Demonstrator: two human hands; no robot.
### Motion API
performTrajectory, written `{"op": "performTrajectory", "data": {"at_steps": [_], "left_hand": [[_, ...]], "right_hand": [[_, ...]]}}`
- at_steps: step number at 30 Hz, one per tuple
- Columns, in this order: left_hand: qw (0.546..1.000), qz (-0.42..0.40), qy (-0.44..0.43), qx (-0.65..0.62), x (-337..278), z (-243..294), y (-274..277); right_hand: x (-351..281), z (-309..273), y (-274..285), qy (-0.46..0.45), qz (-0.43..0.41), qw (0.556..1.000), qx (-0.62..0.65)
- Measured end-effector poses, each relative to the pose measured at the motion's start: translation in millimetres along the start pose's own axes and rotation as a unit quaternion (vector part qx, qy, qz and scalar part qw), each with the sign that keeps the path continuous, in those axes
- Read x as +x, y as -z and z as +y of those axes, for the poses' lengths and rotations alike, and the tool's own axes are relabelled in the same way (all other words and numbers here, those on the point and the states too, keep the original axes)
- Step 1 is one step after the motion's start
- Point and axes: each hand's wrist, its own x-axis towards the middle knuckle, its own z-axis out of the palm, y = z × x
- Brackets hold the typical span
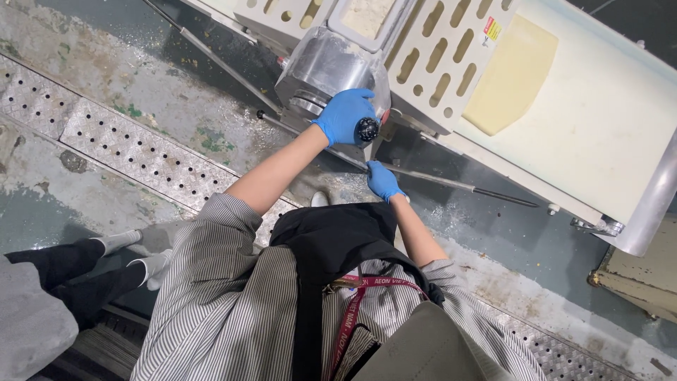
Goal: Flattening dough using a commercial dough sheeter machine.
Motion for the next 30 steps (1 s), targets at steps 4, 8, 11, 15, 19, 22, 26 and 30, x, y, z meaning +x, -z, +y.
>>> {"op": "performTrajectory", "data": {"at_steps": [4,8,11,15,19,22,26,30], "left_hand": [[1.0,0.017,0.0,-0.007,0,-1,-2],[1.0,0.013,0.01,-0.009,0,1,0],[1.0,0.013,0.001,-0.005,1,2,3],[1.0,0.009,0.011,0.004,0,-4,-7],[1.0,0.003,0.014,0.001,-1,-3,-6],[1.0,0.002,0.014,-0.004,-1,-2,-3],[1.0,0.024,0.008,-0.01,-1,-3,-4],[1.0,0.028,0.009,-0.011,-1,-1,-2]], "right_hand": [[2,3,-2,0.003,-0.004,1.0,-0.003],[1,5,-3,0.014,-0.003,1.0,-0.002],[0,0,2,-0.009,-0.019,1.0,0.001],[0,-5,7,-0.008,-0.026,1.0,-0.011],[-1,-4,6,-0.004,-0.026,1.0,-0.006],[-1,-7,8,-0.002,-0.026,1.0,-0.006],[-1,-10,11,-0.011,-0.025,1.0,-0.002],[-1,-7,9,0.003,-0.02,1.0,-0.013]]}}
